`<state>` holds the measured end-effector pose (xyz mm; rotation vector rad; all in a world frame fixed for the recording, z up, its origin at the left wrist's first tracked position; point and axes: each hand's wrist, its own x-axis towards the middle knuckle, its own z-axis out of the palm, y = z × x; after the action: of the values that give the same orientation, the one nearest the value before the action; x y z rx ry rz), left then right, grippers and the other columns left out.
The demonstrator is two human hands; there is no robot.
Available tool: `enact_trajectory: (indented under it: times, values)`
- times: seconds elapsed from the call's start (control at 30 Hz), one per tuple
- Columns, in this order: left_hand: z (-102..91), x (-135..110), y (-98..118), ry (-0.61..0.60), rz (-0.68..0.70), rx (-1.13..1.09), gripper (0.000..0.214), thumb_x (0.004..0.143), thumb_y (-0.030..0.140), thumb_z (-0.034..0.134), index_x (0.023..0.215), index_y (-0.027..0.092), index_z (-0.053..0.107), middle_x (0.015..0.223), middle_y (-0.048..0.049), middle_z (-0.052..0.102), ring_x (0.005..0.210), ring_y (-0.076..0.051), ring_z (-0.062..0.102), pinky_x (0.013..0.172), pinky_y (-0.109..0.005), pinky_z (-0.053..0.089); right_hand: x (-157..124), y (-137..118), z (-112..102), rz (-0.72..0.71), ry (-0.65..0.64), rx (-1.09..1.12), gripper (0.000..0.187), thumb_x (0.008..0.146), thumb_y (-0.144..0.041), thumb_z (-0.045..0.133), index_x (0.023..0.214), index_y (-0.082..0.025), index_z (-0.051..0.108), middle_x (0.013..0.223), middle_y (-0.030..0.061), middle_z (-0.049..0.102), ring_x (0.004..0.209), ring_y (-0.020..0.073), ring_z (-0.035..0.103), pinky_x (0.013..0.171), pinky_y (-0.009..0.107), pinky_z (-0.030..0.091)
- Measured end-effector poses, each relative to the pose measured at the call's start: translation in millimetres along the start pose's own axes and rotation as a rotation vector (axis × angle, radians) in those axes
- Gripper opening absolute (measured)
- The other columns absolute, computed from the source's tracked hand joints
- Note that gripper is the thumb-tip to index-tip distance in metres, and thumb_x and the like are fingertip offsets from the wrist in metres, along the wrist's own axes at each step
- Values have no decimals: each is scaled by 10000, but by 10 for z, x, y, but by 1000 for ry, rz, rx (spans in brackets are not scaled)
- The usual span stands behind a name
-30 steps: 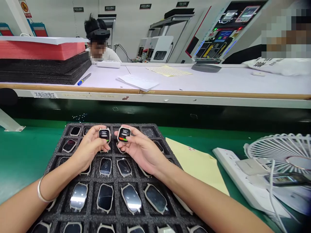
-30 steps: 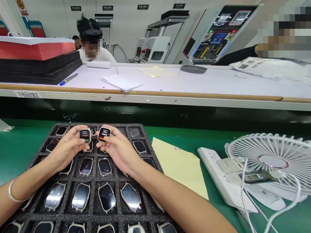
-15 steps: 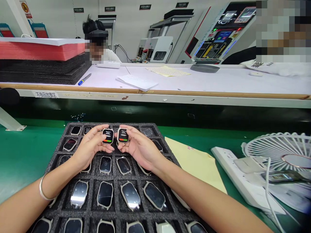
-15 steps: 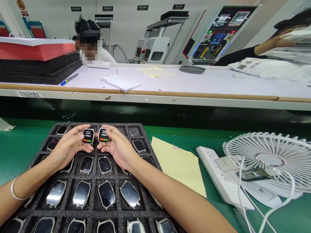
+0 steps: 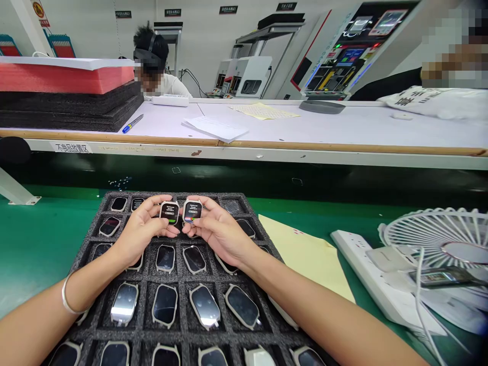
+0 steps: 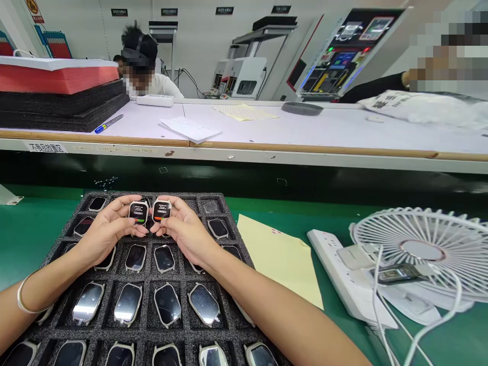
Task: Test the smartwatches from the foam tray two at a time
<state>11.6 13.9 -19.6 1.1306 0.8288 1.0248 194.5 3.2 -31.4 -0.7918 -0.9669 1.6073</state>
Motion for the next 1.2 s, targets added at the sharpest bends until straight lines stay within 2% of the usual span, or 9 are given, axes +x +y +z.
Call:
enact_trajectory:
  times: [0.77, 1.2]
  values:
    - [16, 5, -13, -10, 68, 53, 508, 694, 115, 707, 1164, 190, 531, 1039, -27, 657, 664, -95, 697, 711, -268, 594, -7, 2, -9, -19, -23, -11, 448, 684, -80, 657, 1099, -232, 582, 910, -12, 682, 707, 122, 692, 707, 290, 540]
    - [8, 9, -23, -8, 79, 56, 494, 684, 79, 677, 1146, 208, 554, 1004, -11, 668, 675, -105, 697, 699, -270, 591, 0, 8, -1, -31, -38, 5, 439, 681, -76, 656, 1082, -238, 583, 907, -14, 685, 710, 133, 702, 698, 299, 558]
